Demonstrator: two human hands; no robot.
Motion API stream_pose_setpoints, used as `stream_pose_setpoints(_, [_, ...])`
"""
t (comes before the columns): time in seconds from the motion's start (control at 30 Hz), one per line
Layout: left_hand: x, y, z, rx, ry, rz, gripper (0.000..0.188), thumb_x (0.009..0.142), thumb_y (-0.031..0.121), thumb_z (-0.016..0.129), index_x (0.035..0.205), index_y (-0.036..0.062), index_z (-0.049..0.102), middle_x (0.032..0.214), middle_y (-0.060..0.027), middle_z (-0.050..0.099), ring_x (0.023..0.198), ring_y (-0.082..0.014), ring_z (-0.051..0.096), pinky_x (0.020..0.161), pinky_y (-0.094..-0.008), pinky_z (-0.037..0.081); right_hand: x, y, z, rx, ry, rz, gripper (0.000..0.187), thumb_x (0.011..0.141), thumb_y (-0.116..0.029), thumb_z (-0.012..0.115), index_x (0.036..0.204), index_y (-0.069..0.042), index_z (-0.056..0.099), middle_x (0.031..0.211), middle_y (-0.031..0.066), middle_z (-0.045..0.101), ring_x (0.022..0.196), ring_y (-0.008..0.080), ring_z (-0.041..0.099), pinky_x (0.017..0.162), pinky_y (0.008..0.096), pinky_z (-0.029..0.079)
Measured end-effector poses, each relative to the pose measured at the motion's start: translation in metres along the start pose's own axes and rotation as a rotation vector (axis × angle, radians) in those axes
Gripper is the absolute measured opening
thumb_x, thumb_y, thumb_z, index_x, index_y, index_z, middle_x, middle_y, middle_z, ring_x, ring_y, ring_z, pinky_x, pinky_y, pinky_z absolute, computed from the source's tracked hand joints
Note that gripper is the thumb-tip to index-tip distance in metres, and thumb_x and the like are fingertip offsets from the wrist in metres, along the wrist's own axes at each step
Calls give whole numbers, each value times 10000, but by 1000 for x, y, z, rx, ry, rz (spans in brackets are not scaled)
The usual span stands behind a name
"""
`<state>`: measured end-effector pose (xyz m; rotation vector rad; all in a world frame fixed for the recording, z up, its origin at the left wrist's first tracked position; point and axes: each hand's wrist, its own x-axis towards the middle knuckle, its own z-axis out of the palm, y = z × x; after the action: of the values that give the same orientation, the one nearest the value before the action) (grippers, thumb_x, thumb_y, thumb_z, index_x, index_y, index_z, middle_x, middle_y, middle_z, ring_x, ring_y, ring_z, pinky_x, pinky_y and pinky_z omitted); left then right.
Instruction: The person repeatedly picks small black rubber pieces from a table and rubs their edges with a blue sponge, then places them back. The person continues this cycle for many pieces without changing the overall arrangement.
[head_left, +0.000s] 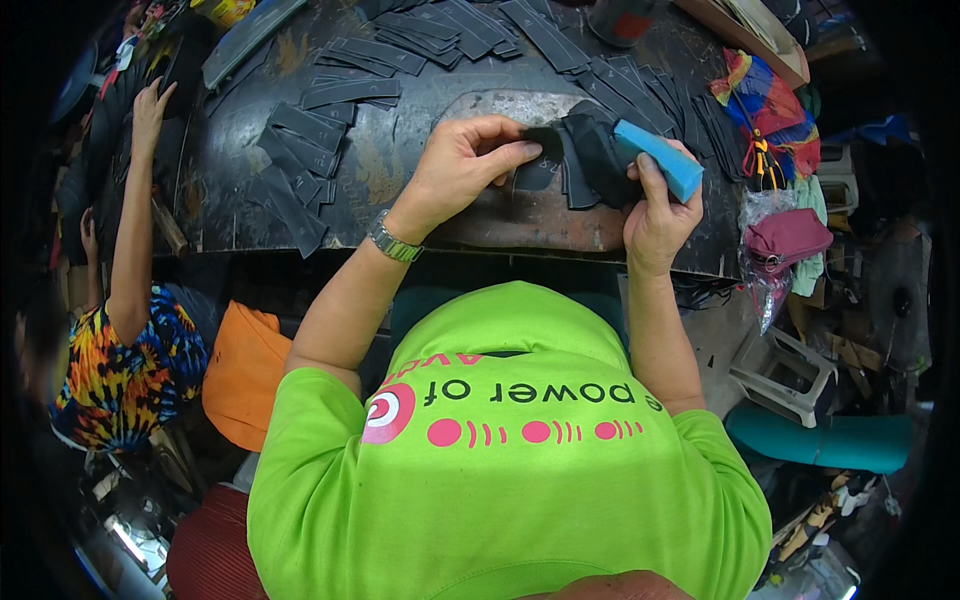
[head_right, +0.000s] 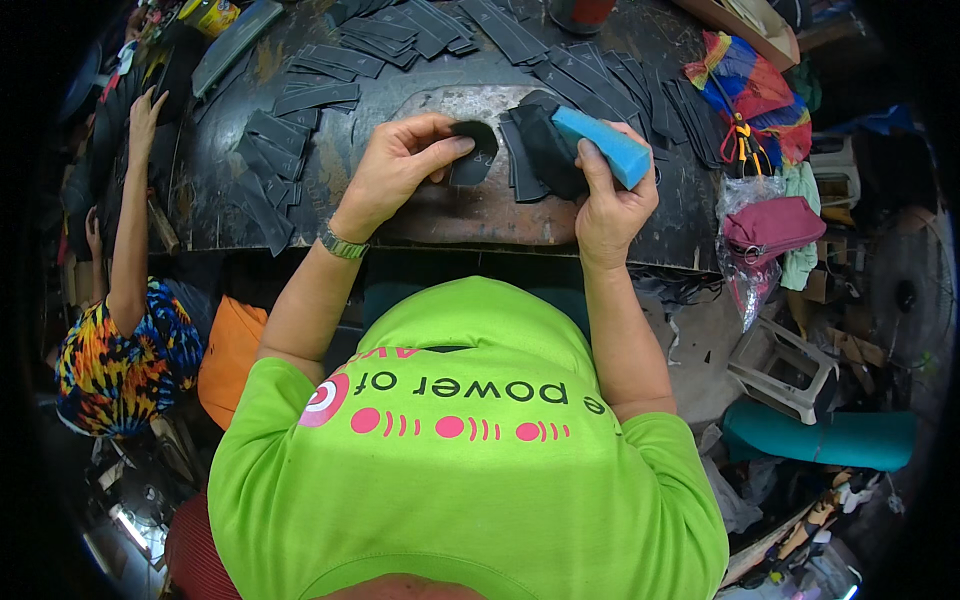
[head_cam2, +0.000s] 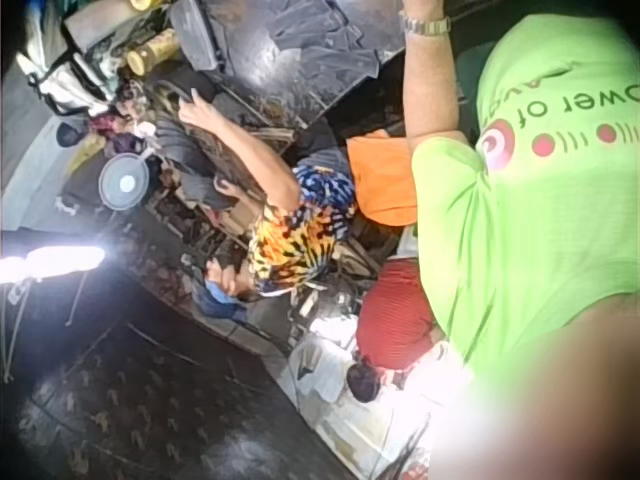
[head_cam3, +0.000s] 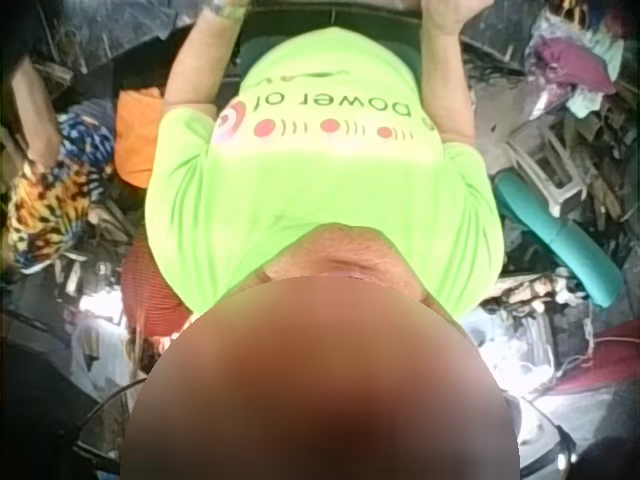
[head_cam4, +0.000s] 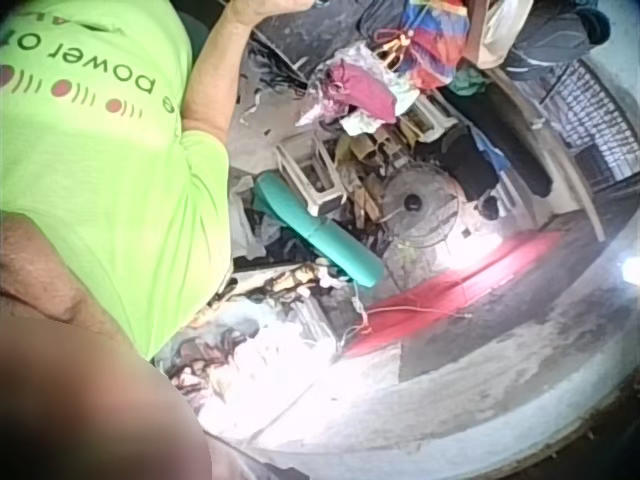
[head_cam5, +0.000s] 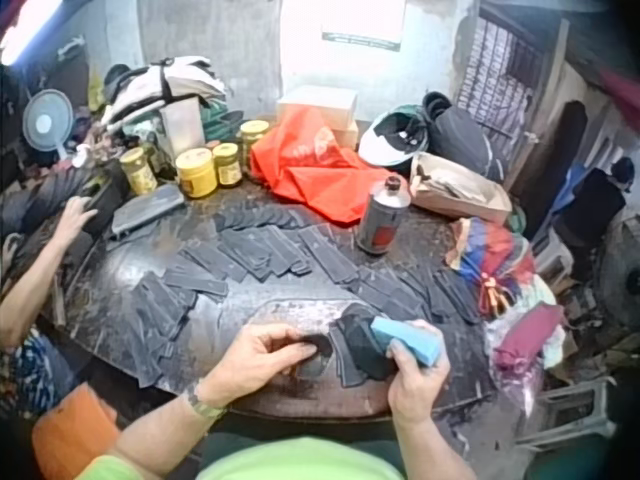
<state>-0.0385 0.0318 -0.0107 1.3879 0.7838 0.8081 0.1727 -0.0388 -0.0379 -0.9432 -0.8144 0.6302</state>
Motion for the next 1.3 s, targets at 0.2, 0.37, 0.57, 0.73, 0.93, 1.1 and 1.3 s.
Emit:
stream_pose_setpoints(0.2, [-5,1,3,60,-3,-49,130,852,145,713,825,23,675,659,42,557,577,-12,455,517,-182,356,3,-13,7,-7,-53,99,239,800,57,688,1028,22,624,1044,67,621,860,116,580,775,241,480])
stream_pose_setpoints(0.37, [-10,2,10,157,42,112,115,846,103,708,894,0,690,701,25,607,620,-19,518,552,-176,409,11,-33,21,30,-191,145,255,779,76,684,1024,25,638,1032,68,634,923,124,592,829,249,476])
stream_pose_setpoints(0.57, [-14,7,15,244,77,207,120,829,74,709,903,-20,706,761,-15,666,664,-52,562,589,-209,444,22,-43,35,-3,-358,165,272,781,68,680,1046,27,640,986,55,656,895,115,607,838,249,478])
stream_pose_setpoints(0.73, [-14,10,12,354,80,259,125,803,67,715,899,-13,716,773,-57,679,668,-94,588,607,-239,454,23,-43,39,-105,-473,116,260,787,60,672,1042,21,641,968,48,663,891,109,607,834,245,479])
stream_pose_setpoints(0.93, [-13,6,12,339,99,311,121,795,62,722,879,-25,709,765,-55,666,662,-99,578,599,-245,445,24,-39,36,-187,-514,41,234,789,49,672,1020,20,645,969,49,662,887,111,605,823,249,483])
stream_pose_setpoints(1.1, [-16,4,9,177,97,231,98,818,65,717,843,-28,698,739,-11,615,630,-64,528,562,-216,408,23,-39,28,-122,-398,164,247,782,55,671,1027,26,647,973,65,661,883,128,616,823,268,495])
stream_pose_setpoints(1.3, [-17,4,9,59,113,151,102,823,86,725,836,-14,707,713,12,603,598,-38,499,523,-198,378,18,-38,27,44,-276,242,277,786,62,666,1060,39,633,1003,83,657,914,152,629,856,289,501])
